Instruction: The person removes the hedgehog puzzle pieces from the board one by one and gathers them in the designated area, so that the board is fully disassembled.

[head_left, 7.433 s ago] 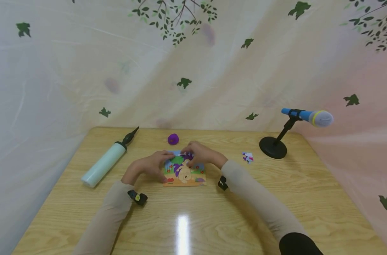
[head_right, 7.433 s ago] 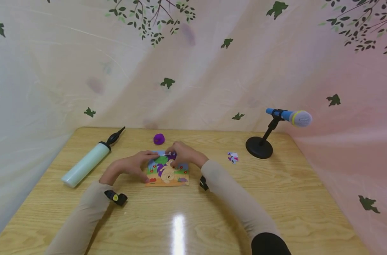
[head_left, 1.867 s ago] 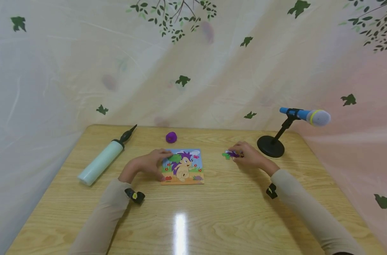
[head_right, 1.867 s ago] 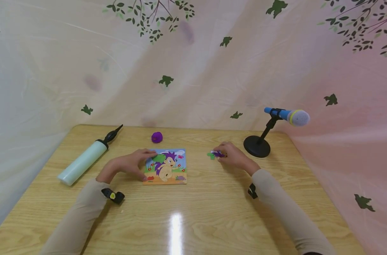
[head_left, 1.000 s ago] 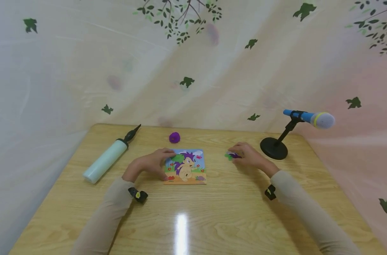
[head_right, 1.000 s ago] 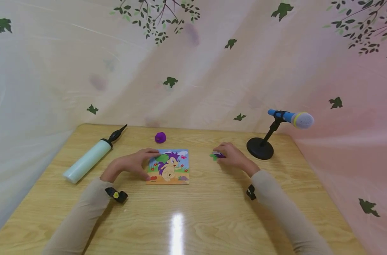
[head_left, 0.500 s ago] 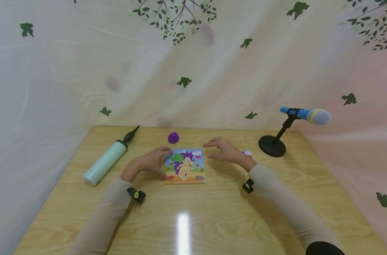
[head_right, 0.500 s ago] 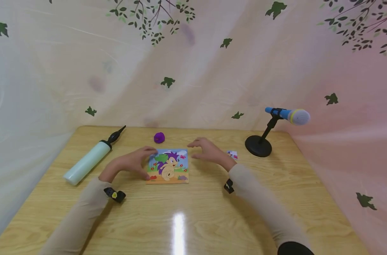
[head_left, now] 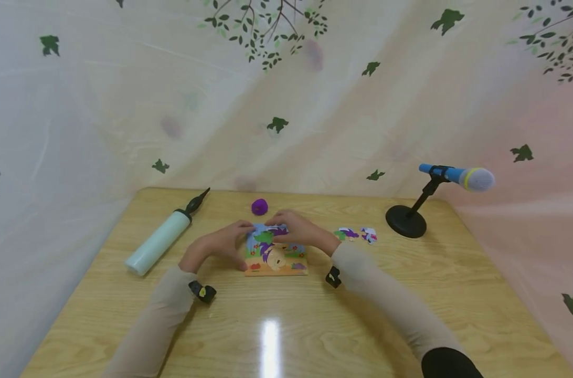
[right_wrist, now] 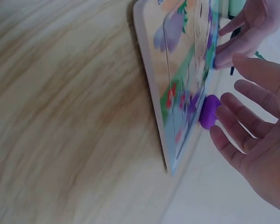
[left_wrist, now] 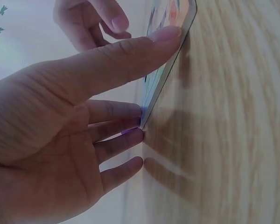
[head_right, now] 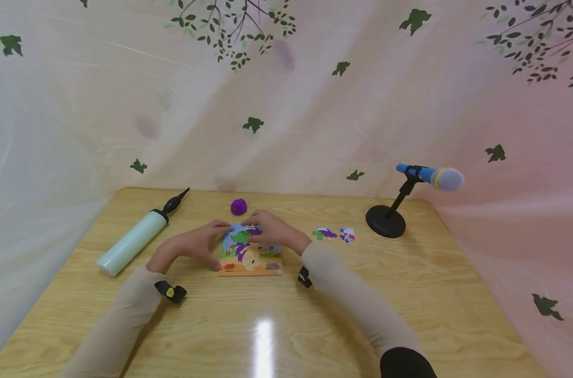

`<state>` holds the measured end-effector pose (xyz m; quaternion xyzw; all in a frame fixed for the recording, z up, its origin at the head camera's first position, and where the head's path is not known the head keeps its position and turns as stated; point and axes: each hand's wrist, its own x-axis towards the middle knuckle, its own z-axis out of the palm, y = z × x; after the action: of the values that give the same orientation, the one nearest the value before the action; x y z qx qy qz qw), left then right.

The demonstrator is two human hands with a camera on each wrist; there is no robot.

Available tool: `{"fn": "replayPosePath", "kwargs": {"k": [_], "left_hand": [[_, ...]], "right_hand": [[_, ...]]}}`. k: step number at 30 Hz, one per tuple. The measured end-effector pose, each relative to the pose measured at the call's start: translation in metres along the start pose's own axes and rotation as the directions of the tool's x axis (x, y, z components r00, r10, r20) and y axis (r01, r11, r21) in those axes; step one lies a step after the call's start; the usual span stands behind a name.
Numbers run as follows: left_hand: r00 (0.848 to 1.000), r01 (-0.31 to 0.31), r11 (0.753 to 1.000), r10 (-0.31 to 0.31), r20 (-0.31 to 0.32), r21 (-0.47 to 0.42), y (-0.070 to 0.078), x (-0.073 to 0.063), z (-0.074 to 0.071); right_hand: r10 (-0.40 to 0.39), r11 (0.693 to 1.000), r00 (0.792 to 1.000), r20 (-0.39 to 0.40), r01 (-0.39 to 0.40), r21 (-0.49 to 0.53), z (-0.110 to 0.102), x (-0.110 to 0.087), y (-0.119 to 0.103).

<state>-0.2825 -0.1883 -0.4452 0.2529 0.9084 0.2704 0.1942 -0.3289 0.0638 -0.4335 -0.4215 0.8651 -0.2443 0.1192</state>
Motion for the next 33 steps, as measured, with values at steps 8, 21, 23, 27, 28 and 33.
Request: {"fn": "replayPosePath", "kwargs": {"k": [8,21,23,27,28,33], "left_hand": [[1.0,0.026,0.999,-0.026,0.004,-0.036,0.001,-0.002,0.002],[1.0,0.001,1.0,0.0,0.017,-0.021,-0.002,-0.001,0.001],[1.0,-0.011,1.0,0.011,0.01,-0.014,-0.002,-0.002,0.001],[1.0,-0.026,1.0,0.026,-0.013,-0.004,-0.002,-0.002,0.002],[0.999,-0.026,1.0,0.026,-0.021,-0.003,-0.002,-0.002,0.003],[0.999,-0.001,1.0,0.0,-0.036,-0.031,0.0,-0.001,0.004]], "right_hand": [[0.049,0.998,0.998,0.035,-0.05,0.023,0.013,0.015,0.001],[0.099,0.995,0.995,0.009,-0.099,-0.021,0.02,0.025,-0.003],[0.099,0.995,0.995,0.005,-0.099,-0.025,0.02,0.025,-0.002],[0.095,0.995,0.995,0.007,-0.094,-0.026,0.021,0.025,-0.002],[0.094,0.995,0.996,0.008,-0.093,-0.028,0.021,0.025,-0.003],[0.094,0.994,0.995,0.015,-0.093,-0.047,0.02,0.026,-0.004]]}}
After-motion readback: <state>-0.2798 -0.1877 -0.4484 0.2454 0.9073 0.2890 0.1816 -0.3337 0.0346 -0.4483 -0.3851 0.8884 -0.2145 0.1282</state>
